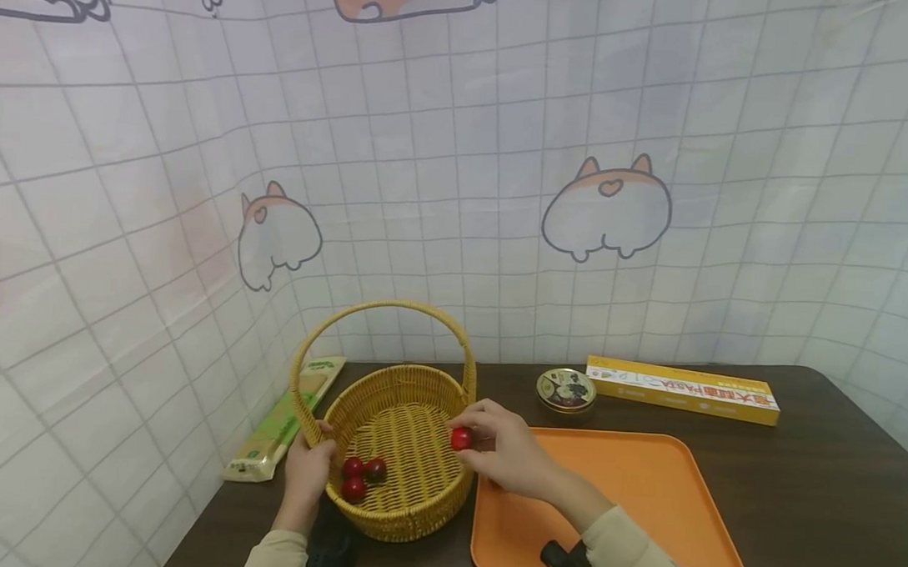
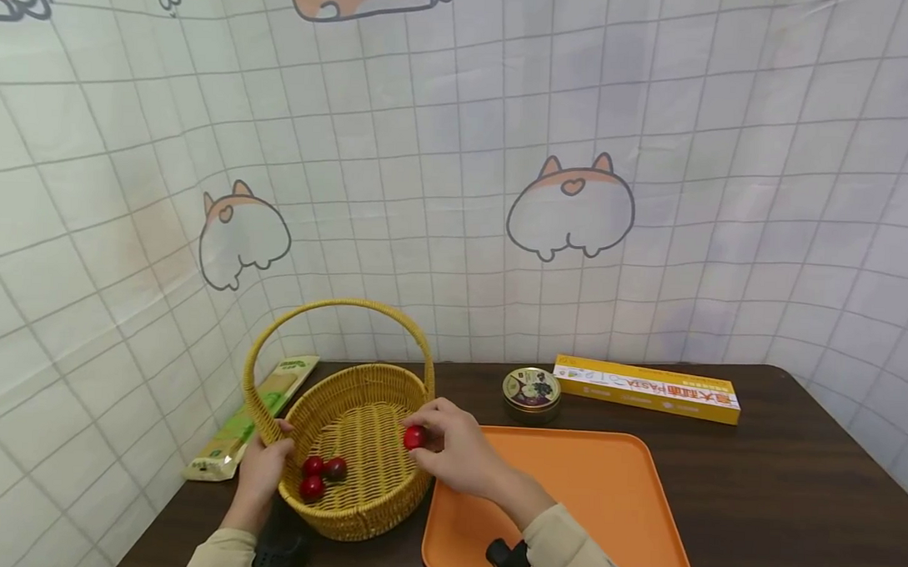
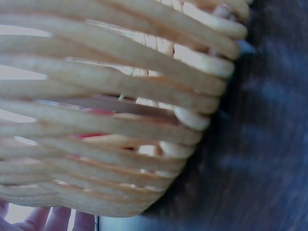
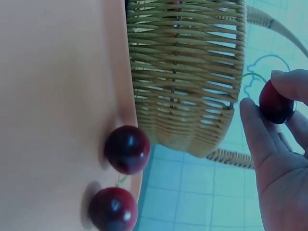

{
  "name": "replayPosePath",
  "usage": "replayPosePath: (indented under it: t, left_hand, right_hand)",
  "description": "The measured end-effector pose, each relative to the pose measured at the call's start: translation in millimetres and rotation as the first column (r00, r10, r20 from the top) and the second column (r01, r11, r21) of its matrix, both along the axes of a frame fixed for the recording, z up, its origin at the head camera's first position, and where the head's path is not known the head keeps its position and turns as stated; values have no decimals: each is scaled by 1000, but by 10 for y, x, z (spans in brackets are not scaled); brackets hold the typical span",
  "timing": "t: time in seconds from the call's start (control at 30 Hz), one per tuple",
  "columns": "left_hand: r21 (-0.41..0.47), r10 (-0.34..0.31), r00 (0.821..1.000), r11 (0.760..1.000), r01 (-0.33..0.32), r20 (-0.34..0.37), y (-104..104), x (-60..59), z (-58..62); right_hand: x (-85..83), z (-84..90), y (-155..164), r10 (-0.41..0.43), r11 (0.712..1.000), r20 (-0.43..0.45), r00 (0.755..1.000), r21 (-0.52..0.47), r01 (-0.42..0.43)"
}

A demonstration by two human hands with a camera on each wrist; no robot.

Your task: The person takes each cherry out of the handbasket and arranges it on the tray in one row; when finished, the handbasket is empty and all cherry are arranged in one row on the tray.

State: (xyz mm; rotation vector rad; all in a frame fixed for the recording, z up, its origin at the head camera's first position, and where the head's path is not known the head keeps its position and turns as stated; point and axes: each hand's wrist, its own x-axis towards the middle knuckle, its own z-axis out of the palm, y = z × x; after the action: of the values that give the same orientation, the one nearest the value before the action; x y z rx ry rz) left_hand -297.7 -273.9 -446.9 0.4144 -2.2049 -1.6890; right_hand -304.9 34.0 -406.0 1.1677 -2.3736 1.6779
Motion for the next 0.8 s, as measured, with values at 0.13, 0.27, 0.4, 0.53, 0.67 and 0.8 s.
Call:
replayPosePath:
  t: [0.13, 0.27, 0.4, 0.53, 0.67, 0.8]
  left_hand:
    - [-1, 4, 1000, 1000, -4, -11, -2, -17, -9]
    - [-4, -5, 1000, 1000, 5, -8, -8, -29, -14]
    - [-7, -14, 1000, 1000, 14, 5, -11, -26, -10]
    - [-10, -12, 1000, 1000, 12, 16, -15, -24, -6]
    - [-9, -2, 1000, 1000, 3, 22, -15, -32, -3]
    - [-4, -3, 1000, 1000, 3, 23, -9, -34, -7]
  right_hand:
    - [13, -23, 111, -31, 999, -33, 999, 8, 32]
    - [27, -34, 222, -60, 998, -77, 995, 6, 61]
    - [24, -43, 325, -94, 996, -95, 991, 0, 94]
    - [-10, -83, 439, -117, 993, -89, 989, -9, 116]
    - [-57, -141, 577, -144, 990, -84, 986, -10, 144]
    - [-97, -193, 729, -202, 979, -81, 976, 7, 204]
